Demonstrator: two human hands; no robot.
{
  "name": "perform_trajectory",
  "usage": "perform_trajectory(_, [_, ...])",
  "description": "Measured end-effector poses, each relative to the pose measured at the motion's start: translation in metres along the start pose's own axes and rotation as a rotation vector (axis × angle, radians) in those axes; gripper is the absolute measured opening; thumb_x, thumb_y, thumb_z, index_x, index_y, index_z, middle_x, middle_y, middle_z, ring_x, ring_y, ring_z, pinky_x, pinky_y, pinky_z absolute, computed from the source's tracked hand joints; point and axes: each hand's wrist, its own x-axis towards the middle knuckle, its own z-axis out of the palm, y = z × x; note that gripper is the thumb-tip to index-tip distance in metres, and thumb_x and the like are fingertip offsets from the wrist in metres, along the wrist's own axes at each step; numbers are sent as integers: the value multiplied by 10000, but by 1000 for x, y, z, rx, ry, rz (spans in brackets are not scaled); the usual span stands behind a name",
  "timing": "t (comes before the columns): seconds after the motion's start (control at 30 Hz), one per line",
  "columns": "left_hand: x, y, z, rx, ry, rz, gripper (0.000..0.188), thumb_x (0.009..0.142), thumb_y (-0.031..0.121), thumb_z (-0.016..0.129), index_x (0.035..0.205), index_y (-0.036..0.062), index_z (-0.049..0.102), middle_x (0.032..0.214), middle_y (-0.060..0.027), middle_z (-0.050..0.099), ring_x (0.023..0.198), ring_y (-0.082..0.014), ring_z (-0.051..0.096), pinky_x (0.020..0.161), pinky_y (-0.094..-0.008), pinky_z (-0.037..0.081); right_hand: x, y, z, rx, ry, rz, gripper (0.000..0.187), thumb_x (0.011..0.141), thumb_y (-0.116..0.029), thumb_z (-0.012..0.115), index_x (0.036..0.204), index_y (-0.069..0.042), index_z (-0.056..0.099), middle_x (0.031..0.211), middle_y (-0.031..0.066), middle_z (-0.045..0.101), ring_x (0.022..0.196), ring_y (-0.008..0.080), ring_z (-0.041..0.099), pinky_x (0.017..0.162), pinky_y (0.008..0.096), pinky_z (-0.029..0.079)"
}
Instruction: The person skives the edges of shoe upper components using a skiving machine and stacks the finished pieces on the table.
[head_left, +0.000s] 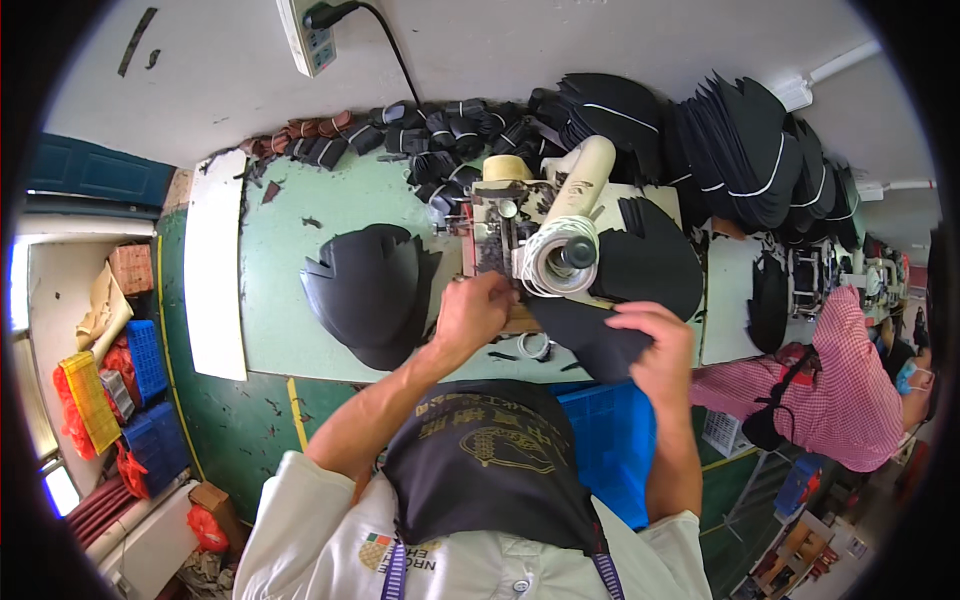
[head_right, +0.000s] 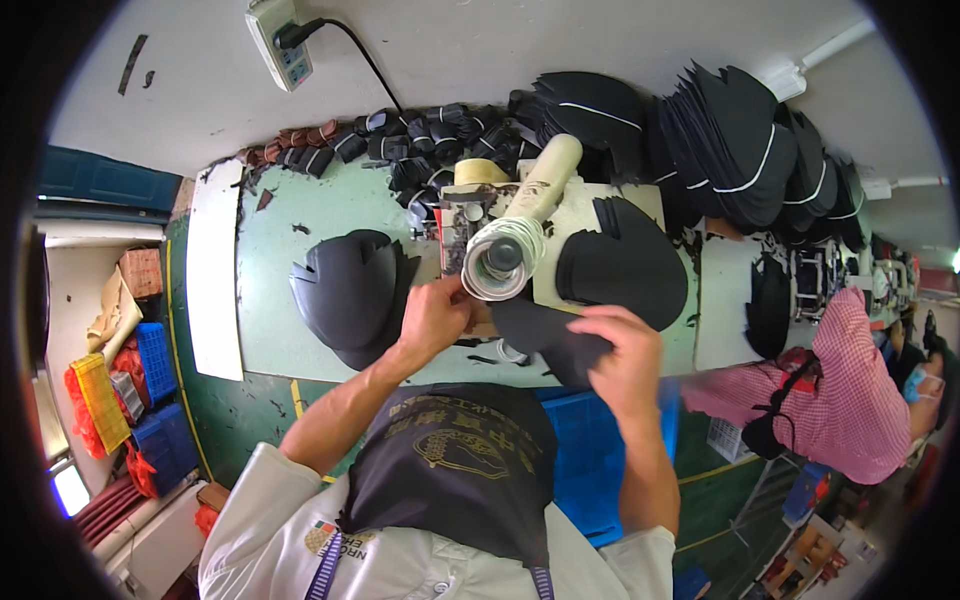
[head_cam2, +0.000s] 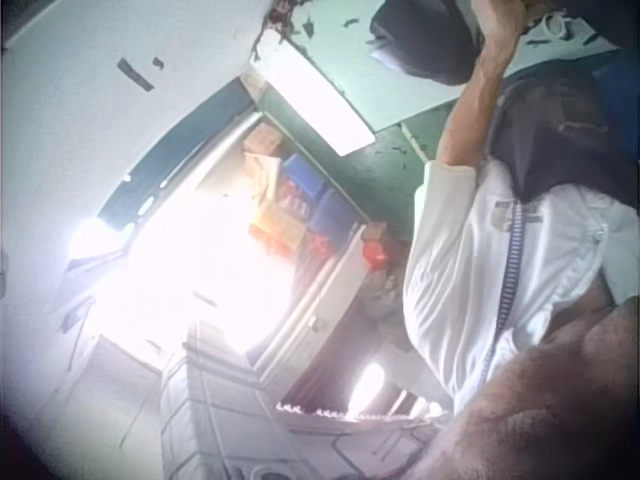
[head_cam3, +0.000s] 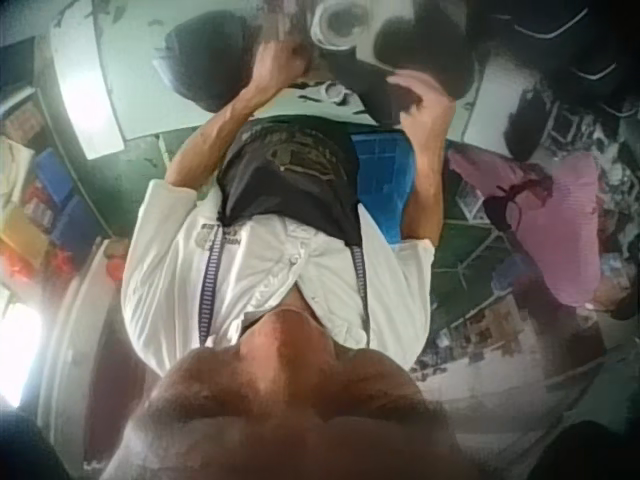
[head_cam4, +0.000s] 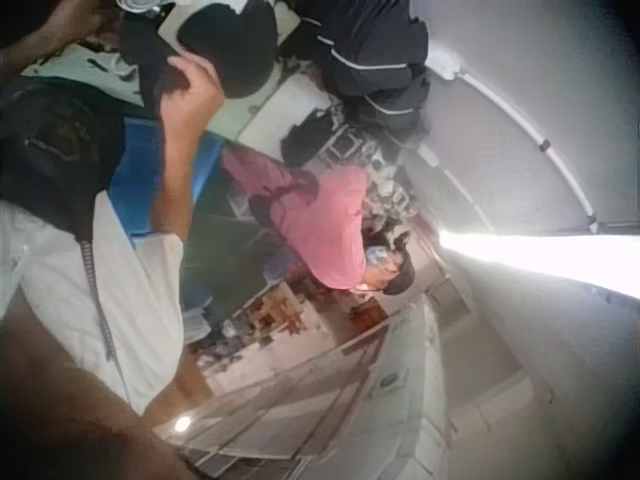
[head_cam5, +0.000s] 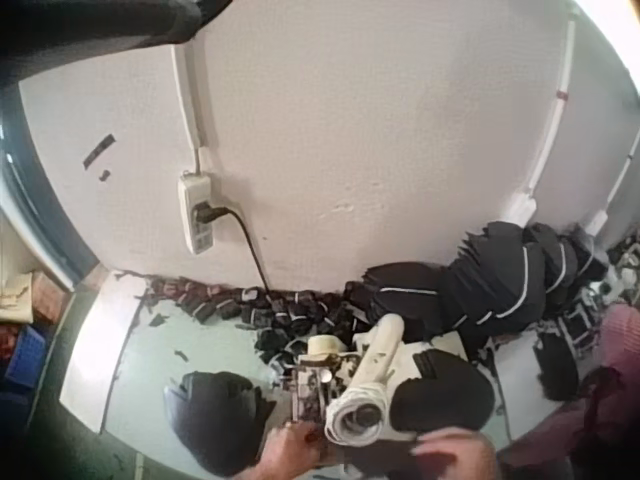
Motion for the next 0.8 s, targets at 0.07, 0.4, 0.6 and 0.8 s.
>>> perform_trajectory(0.07, [-5,-7,-14,-269,-138,-214,181,890,189,747,980,32,751,814,-152,750,754,-270,751,707,-361,589,-6,-12,-27,-85,84,-34,353,666,118,601,924,-41,782,980,163,754,918,305,737,849,347,559])
perform_trajectory(0.4, [27,-163,-125,543,167,122,632,805,107,786,1388,13,559,1414,-189,547,1297,-400,519,1086,-461,435,-51,36,23,-298,318,-35,416,675,132,582,1011,-38,757,1097,120,729,1161,361,649,1059,486,494])
perform_trajectory(0.6, [10,-127,-145,588,76,205,504,747,54,833,1218,53,654,1155,-165,631,1119,-380,593,910,-472,476,-68,-10,116,246,54,-67,331,776,110,596,959,-84,791,1086,94,755,1117,305,677,965,411,545])
perform_trajectory(0.8, [-4,-7,-128,199,-632,286,215,830,142,772,1025,68,720,856,-141,730,827,-364,703,769,-425,528,-61,-28,157,442,-185,-132,325,957,-94,675,1280,-129,689,1264,109,687,1125,238,654,970,350,514])
